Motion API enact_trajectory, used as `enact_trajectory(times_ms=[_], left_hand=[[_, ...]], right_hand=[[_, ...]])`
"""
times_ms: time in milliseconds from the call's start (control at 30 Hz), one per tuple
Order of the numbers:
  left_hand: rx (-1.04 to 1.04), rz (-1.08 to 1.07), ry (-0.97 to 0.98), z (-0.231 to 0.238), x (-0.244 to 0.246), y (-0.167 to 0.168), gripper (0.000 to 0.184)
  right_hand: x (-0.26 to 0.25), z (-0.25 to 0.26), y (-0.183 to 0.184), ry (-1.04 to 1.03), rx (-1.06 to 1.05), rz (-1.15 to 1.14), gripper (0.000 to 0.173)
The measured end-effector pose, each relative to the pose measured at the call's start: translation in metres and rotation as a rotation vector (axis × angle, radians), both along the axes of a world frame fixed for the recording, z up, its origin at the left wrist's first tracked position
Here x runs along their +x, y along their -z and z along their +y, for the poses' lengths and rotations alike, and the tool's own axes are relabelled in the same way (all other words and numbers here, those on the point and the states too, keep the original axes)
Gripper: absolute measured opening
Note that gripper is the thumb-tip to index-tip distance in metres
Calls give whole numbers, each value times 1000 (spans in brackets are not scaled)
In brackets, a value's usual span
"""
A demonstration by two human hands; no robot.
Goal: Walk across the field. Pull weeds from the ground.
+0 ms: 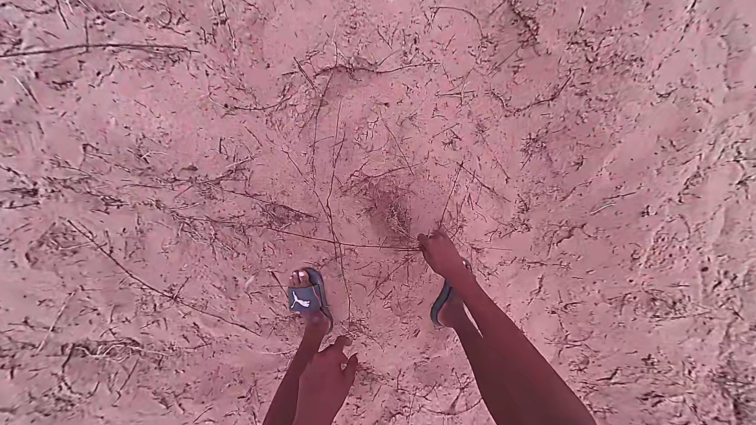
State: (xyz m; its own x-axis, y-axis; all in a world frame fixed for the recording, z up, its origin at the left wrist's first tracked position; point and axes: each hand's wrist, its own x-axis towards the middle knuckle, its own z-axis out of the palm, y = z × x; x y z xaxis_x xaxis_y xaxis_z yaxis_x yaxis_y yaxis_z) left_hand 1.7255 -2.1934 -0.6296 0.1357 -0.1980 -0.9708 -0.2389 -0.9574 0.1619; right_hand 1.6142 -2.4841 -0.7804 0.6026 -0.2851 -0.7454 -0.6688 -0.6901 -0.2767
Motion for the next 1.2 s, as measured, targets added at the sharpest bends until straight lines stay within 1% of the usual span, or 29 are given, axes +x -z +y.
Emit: enact_trajectory(times_ms=[67,100,200,233,267,367,433,500,567,633,667,700,767,800,833,900,967,1000,1067,1133,1200], left_hand=[[-14,33,-31,-2,0,1,39],[-20,36,-43,-2,0,1,39],[-78,-18,-73,2,-2,3,36],[-82,-25,-74,0,-2,3,36],[-73,-16,-69,-3,-3,4,37],[-43,17,-47,-8,-1,2,39],[-37,8,-22,-9,5,2,39],[-35,2,3,-10,8,-2,39],[-59,-27,7,-10,8,-7,38],[-69,-47,1,-10,16,-8,38],[-69,-42,-4,-9,17,-9,38],[-62,-27,-1,-8,16,-10,38],[-59,-25,-10,-7,16,-9,37],[-49,-36,-15,-4,15,-8,37],[-33,-52,-17,0,14,-8,37],[-14,-107,-12,4,21,1,37],[-2,-124,-3,21,15,-1,37],[11,-148,-8,27,21,0,37],[47,-208,-41,32,33,2,36],[64,-216,-53,34,35,1,36],[36,-185,-34,31,34,4,36]], right_hand=[[5,-15,10,14,88,-44,27],[6,-21,14,67,112,-123,27],[15,-31,3,349,164,-266,28],[13,-29,2,418,168,-244,29],[7,-26,4,441,143,-187,30],[-11,-10,-9,449,56,97,35],[-25,-13,-16,513,-23,67,36],[-33,-16,-25,591,-61,-40,38],[-32,-15,-38,667,-74,-80,38],[-11,3,-54,779,-89,-147,37],[-8,27,-64,851,-75,-186,36],[-10,61,-78,905,-24,-174,36],[-24,132,-92,904,77,-78,37],[-35,158,-91,898,115,-18,37],[-42,172,-92,909,118,7,36],[-31,161,-96,958,64,-44,34],[-43,159,-123,1028,9,-35,35],[-46,160,-131,1068,-15,-39,36],[-55,168,-135,1132,-37,-48,36],[-69,180,-136,1142,9,-36,36],[-72,188,-132,1083,69,-60,34]])
